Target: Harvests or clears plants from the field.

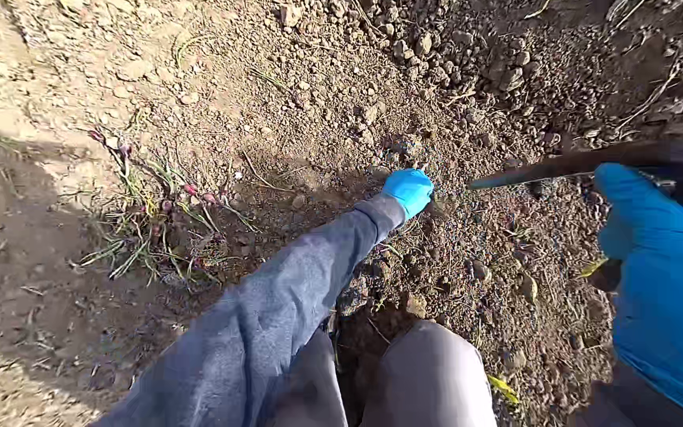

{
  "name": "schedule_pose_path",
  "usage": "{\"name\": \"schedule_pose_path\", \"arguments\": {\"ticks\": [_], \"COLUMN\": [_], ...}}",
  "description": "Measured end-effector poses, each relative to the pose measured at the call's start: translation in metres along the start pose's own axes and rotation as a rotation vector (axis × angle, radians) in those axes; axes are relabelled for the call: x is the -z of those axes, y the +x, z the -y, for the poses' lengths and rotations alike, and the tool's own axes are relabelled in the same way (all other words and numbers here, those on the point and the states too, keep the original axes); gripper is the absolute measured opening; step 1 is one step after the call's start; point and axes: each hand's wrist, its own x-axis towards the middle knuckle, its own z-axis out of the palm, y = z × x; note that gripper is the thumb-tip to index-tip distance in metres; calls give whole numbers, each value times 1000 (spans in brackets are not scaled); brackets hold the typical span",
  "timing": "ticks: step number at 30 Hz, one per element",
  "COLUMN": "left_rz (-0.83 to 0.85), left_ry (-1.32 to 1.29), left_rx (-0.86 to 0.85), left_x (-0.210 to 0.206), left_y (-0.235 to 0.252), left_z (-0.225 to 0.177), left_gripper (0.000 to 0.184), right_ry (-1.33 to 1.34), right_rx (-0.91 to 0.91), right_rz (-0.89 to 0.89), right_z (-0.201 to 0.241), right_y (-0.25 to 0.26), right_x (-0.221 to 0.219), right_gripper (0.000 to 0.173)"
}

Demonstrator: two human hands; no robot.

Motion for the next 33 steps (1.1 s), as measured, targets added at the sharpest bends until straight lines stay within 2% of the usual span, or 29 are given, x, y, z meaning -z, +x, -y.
{"name": "schedule_pose_path", "arguments": {"ticks": [1,2,3,4,5,6,8,10,12,14,16,18,20,22,23,26,27,28,30,31,32,33], "left_rz": [-103,-201,-269,-259,-222,-177,-179,-246,-345,-353,-177,72,170,-88,-210,-442,-440,-362,-70,-86,-182,-224], "left_ry": [14,73,163,259,312,310,162,-37,-155,-122,17,127,162,116,130,284,302,307,307,315,325,309], "left_rx": [17,91,212,359,474,527,433,276,129,-25,-91,-56,-54,-70,12,483,594,661,675,603,500,425], "left_x": [16,35,52,67,75,79,88,94,89,65,32,8,13,33,54,123,140,158,182,176,163,157], "left_y": [-15,-35,-57,-75,-88,-95,-94,-73,-33,16,62,86,83,73,62,28,18,7,-18,-25,-28,-30], "left_z": [15,32,51,70,91,109,122,100,58,13,-20,-43,-45,-4,24,135,169,192,213,229,245,247], "left_gripper": [19,18,19,18,17,15,11,9,9,11,14,23,28,26,28,35,37,38,34,29,25,25], "right_ry": [-4,105,228,247,203,127,47,-27,-28,-13,-51,-60,48,104,19,-213,-280,-312,-242,-133,-1,151], "right_rx": [206,525,607,494,304,102,-19,-48,-68,-69,15,148,243,265,197,66,66,94,233,294,342,368], "right_rz": [15,133,100,11,-61,-61,-54,44,89,153,132,-55,-200,-248,-213,183,281,312,223,146,75,12], "right_z": [-26,-70,-98,-106,-100,-91,-127,-160,-167,-163,-137,-106,-93,-110,-125,-170,-162,-141,-88,-63,-44,-24], "right_y": [26,71,105,122,130,135,156,156,148,139,116,79,50,45,46,80,90,96,90,89,93,97], "right_x": [10,26,21,6,-16,-45,-119,-154,-156,-142,-109,-69,-46,-52,-64,-111,-113,-106,-79,-69,-65,-70], "right_gripper": [25,26,24,23,21,19,26,33,36,35,35,34,28,24,24,29,30,30,28,26,24,20]}}
